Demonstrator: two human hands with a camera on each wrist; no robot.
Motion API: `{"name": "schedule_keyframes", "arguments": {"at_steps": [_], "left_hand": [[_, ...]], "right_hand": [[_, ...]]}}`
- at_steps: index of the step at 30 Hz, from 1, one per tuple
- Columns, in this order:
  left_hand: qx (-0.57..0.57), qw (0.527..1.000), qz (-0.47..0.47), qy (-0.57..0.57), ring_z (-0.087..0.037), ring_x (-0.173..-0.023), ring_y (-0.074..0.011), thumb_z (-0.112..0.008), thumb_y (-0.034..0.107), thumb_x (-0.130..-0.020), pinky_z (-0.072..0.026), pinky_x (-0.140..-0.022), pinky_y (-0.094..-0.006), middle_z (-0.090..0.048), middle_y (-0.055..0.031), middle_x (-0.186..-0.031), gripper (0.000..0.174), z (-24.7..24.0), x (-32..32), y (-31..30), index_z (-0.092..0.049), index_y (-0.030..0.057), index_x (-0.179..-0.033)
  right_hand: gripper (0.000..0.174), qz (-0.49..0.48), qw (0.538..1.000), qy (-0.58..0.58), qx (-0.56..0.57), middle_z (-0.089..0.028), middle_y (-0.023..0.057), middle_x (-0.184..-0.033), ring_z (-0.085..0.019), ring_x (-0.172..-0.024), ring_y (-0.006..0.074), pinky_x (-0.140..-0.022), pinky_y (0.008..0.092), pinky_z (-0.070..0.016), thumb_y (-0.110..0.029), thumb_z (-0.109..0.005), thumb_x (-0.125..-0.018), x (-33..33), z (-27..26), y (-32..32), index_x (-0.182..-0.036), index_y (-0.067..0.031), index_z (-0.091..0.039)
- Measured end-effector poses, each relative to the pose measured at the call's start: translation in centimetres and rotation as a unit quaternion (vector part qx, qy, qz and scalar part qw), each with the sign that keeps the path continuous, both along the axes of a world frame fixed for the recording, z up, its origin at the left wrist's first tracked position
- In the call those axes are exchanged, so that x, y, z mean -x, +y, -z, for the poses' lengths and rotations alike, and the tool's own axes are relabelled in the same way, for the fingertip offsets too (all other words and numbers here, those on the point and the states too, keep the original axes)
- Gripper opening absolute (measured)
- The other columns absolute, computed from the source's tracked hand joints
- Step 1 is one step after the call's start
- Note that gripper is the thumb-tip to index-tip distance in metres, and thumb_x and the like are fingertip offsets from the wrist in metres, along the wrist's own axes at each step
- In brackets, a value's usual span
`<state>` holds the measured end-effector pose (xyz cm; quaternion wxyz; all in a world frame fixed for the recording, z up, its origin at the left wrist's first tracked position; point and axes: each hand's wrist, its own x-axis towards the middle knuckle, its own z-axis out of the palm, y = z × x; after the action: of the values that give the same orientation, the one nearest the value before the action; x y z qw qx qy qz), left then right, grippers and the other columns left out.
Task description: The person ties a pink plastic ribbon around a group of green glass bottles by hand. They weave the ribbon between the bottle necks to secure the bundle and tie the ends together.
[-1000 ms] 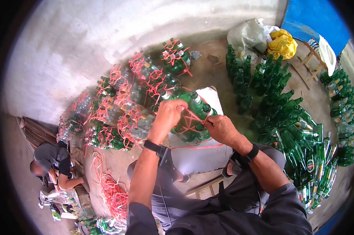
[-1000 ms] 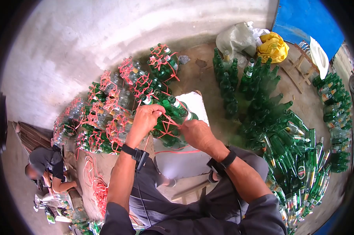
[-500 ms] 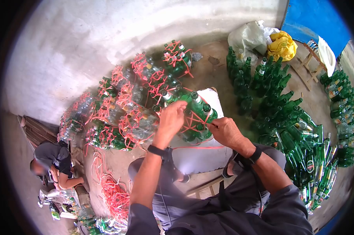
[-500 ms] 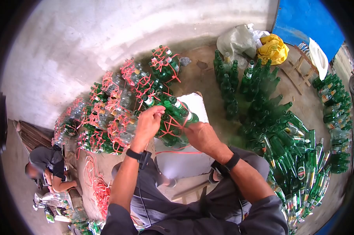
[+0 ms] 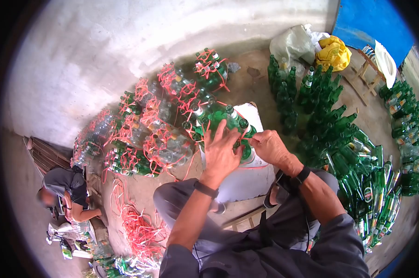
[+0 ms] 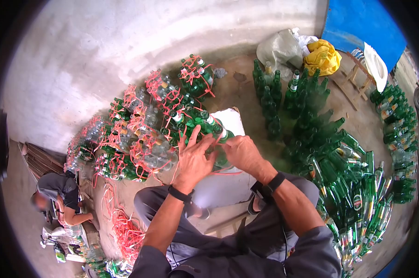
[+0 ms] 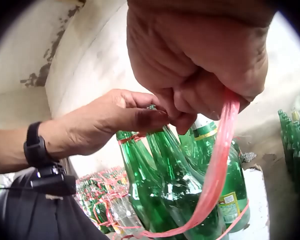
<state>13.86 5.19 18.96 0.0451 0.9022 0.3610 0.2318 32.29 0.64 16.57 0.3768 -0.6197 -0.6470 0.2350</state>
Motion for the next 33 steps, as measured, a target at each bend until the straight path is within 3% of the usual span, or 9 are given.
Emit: {"name": "schedule_keyframes", "arguments": {"at_steps": [11, 15, 20, 22, 24, 26, 28, 31, 33], "left_hand": [[-0.01, 1.0, -0.016, -0.003, -0.045, -0.137, -0.0276, -0.079, 0.016, -0.072, -0.0332, -0.105, -0.0608, -0.068, -0.0035, -0.12, 0.039, -0.1, -0.1, 0.0, -0.067, 0.0103, -0.108], [-0.003, 1.0, -0.023, -0.002, -0.045, -0.137, -0.0278, -0.079, 0.016, -0.071, -0.0366, -0.101, -0.0583, -0.067, -0.0041, -0.12, 0.039, 0.1, -0.1, -0.1, -0.067, 0.0096, -0.108], [-0.008, 1.0, -0.019, -0.001, -0.047, -0.135, -0.0277, -0.079, 0.016, -0.07, -0.0407, -0.096, -0.0522, -0.066, -0.0051, -0.118, 0.039, -0.1, -0.1, 0.1, -0.068, 0.0087, -0.107], [0.018, 1.0, -0.012, 0.007, -0.044, -0.14, -0.0275, -0.072, 0.017, -0.076, -0.0389, -0.101, -0.0488, -0.07, -0.0053, -0.113, 0.044, 0.1, 0.1, 0.3, -0.066, 0.0121, -0.119], [0.026, 0.999, -0.017, 0.013, -0.045, -0.139, -0.0281, -0.072, 0.017, -0.076, -0.0397, -0.1, -0.0477, -0.07, -0.005, -0.112, 0.044, -0.1, 0.0, 0.3, -0.066, 0.0124, -0.119], [0.035, 0.999, -0.022, 0.021, -0.046, -0.139, -0.0288, -0.071, 0.017, -0.076, -0.0405, -0.098, -0.0466, -0.07, -0.0048, -0.111, 0.044, -0.4, -0.2, 0.3, -0.065, 0.0127, -0.119], [0.0, 1.0, -0.003, -0.008, -0.045, -0.135, -0.0295, -0.076, 0.016, -0.072, -0.0434, -0.091, -0.0467, -0.066, -0.0082, -0.116, 0.035, -0.3, -0.2, 0.3, -0.066, 0.0051, -0.103], [0.005, 1.0, -0.001, -0.012, -0.043, -0.137, -0.029, -0.076, 0.017, -0.073, -0.0433, -0.09, -0.0473, -0.066, -0.0081, -0.116, 0.034, -0.2, 0.0, 0.4, -0.066, 0.0049, -0.103], [0.004, 1.0, -0.004, -0.014, -0.043, -0.137, -0.0287, -0.075, 0.017, -0.073, -0.0433, -0.09, -0.0474, -0.066, -0.0081, -0.116, 0.034, -0.1, 0.0, 0.2, -0.066, 0.0047, -0.104]], "right_hand": [[0.02, 0.002, 0.999, -0.012, -0.049, -0.058, 0.0236, -0.067, -0.059, -0.063, 0.0426, -0.055, 0.0445, -0.0492, -0.012, -0.068, -0.084, -1.0, 0.3, 0.4, -0.071, 0.0013, -0.064], [0.022, -0.008, 0.989, -0.109, -0.097, -0.06, 0.0183, -0.067, -0.06, -0.063, 0.0402, -0.056, 0.0461, -0.0482, -0.012, -0.068, -0.084, -1.6, -1.6, 0.7, -0.067, -0.0013, -0.06], [0.01, -0.087, 0.946, -0.226, -0.216, -0.06, 0.0081, -0.068, -0.062, -0.063, 0.0294, -0.053, 0.0411, -0.0488, -0.013, -0.067, -0.072, -1.8, -3.8, 3.0, -0.067, -0.0066, -0.061], [0.01, -0.086, 0.943, -0.237, -0.218, -0.06, 0.0078, -0.068, -0.062, -0.063, 0.0286, -0.054, 0.0409, -0.0493, -0.013, -0.066, -0.07, -1.1, -4.1, 4.3, -0.067, -0.0069, -0.061], [0.009, -0.097, 0.936, -0.266, -0.21, -0.062, 0.0078, -0.069, -0.064, -0.065, 0.0293, -0.056, 0.0419, -0.0503, -0.014, -0.067, -0.071, -1.0, -3.8, 5.9, -0.067, -0.0076, -0.062], [0.012, -0.094, 0.946, -0.223, -0.216, -0.06, 0.0079, -0.068, -0.063, -0.066, 0.0302, -0.056, 0.0415, -0.0495, -0.015, -0.069, -0.074, -1.6, -3.1, 7.7, -0.068, -0.0074, -0.061], [0.018, -0.072, 0.964, -0.162, -0.2, -0.06, 0.0094, -0.067, -0.061, -0.066, 0.0326, -0.057, 0.0418, -0.0483, -0.017, -0.072, -0.077, -2.5, -2.5, 9.0, -0.067, -0.0073, -0.062], [0.019, -0.065, 0.979, -0.125, -0.15, -0.062, 0.0107, -0.068, -0.061, -0.067, 0.0347, -0.058, 0.0403, -0.0483, -0.017, -0.075, -0.077, -2.6, -0.4, 10.1, -0.067, -0.0045, -0.064], [0.016, -0.064, 0.991, -0.091, -0.076, -0.066, 0.012, -0.071, -0.064, -0.066, 0.0297, -0.059, 0.0364, -0.0489, -0.016, -0.076, -0.079, -2.8, 1.2, 9.7, -0.074, -0.0017, -0.069]]}}
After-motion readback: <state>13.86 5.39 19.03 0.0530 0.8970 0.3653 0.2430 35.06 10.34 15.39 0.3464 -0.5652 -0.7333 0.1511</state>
